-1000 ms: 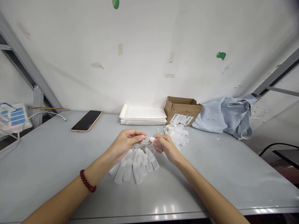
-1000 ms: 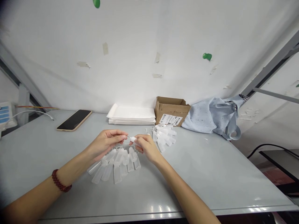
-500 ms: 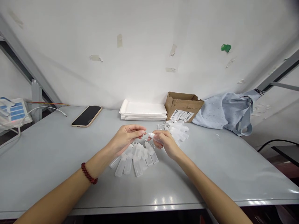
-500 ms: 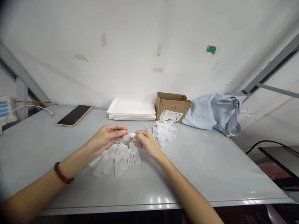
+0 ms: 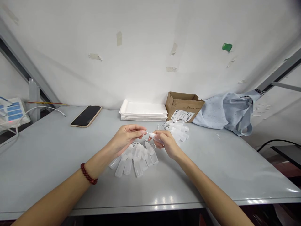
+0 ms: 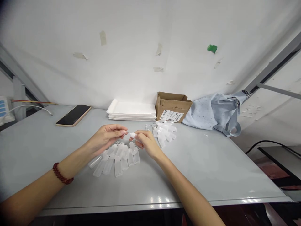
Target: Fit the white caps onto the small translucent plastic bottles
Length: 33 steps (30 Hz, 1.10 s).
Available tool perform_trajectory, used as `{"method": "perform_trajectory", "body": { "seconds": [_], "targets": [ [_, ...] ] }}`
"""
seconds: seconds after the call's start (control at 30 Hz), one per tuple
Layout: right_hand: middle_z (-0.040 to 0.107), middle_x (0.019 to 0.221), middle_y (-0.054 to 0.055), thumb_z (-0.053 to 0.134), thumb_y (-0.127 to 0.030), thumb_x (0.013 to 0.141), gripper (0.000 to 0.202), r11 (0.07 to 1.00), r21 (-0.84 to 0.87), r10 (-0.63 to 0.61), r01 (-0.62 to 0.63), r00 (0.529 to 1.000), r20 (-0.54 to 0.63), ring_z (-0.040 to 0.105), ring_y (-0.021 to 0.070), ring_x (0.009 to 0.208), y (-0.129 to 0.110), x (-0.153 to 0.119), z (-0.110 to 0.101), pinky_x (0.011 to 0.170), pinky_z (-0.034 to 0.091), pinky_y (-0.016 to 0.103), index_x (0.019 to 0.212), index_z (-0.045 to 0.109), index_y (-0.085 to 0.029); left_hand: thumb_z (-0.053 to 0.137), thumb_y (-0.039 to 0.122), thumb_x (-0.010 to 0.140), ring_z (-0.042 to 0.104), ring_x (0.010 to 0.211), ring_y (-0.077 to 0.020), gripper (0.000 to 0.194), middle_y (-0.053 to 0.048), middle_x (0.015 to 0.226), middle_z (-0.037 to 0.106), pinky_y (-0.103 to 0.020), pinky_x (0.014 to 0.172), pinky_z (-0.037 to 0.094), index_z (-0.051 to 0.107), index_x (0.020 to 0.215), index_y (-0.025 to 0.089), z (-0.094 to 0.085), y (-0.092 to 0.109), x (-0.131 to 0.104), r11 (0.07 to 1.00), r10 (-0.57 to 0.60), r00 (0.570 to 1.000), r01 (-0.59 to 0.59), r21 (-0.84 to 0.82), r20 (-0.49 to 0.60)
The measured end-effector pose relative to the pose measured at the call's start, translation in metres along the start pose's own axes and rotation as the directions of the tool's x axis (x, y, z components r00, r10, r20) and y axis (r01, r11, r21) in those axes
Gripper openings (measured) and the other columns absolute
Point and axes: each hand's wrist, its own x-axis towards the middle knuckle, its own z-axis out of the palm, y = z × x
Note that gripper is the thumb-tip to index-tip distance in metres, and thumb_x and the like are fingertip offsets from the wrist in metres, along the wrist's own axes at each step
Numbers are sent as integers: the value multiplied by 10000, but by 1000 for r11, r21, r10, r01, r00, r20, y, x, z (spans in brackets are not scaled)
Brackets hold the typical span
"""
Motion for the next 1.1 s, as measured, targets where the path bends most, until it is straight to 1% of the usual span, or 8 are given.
{"method": "perform_trajectory", "body": {
  "seconds": [0.37,0.53,0.63,0.77,0.97,1.1],
  "targets": [
    [314,432,-64,438,-263,716,256,1000,7,-8,8,1000,7,266,81,438,1,1,0,469,223,247,694,654,-129,753,235,663,596,760,-146,138,-31,765,681,-307,781,439,726,782,171,1,1,-1,1000,-1,1000,2,16,-6],
    [314,431,-64,445,-272,723,255,1000,-11,-9,9,1000,6,269,81,440,0,1,0,472,223,248,688,653,-130,755,252,664,591,782,-148,150,-31,782,680,-298,773,439,724,789,177,2,0,0,999,8,1000,-7,53,-9],
    [294,436,-68,461,-295,731,258,998,-55,-2,1,1000,-6,256,77,443,-2,0,1,472,201,248,675,649,-129,759,282,660,582,775,-150,175,-31,797,677,-297,756,442,721,799,183,1,-1,0,990,44,998,-39,134,-34],
    [286,450,-66,474,-298,723,251,995,-100,0,-4,999,-37,258,76,452,-2,0,2,474,194,248,642,640,-128,761,309,655,587,769,-153,187,-23,801,676,-290,740,452,705,785,188,2,0,-2,958,127,990,-105,266,-64],
    [367,484,-40,477,-303,739,265,984,-175,-38,29,998,-48,286,79,472,7,3,-1,469,201,240,631,645,-129,731,302,683,605,762,-167,164,-23,787,673,-285,716,471,683,776,176,4,-2,-3,912,220,975,-192,362,-38],
    [328,465,-47,480,-308,727,266,981,-191,-41,31,998,-50,276,81,470,8,3,-1,468,199,239,604,636,-132,712,289,702,600,756,-162,151,-24,783,661,-275,699,472,670,783,169,5,-3,-3,900,242,970,-227,371,4]
  ]
}}
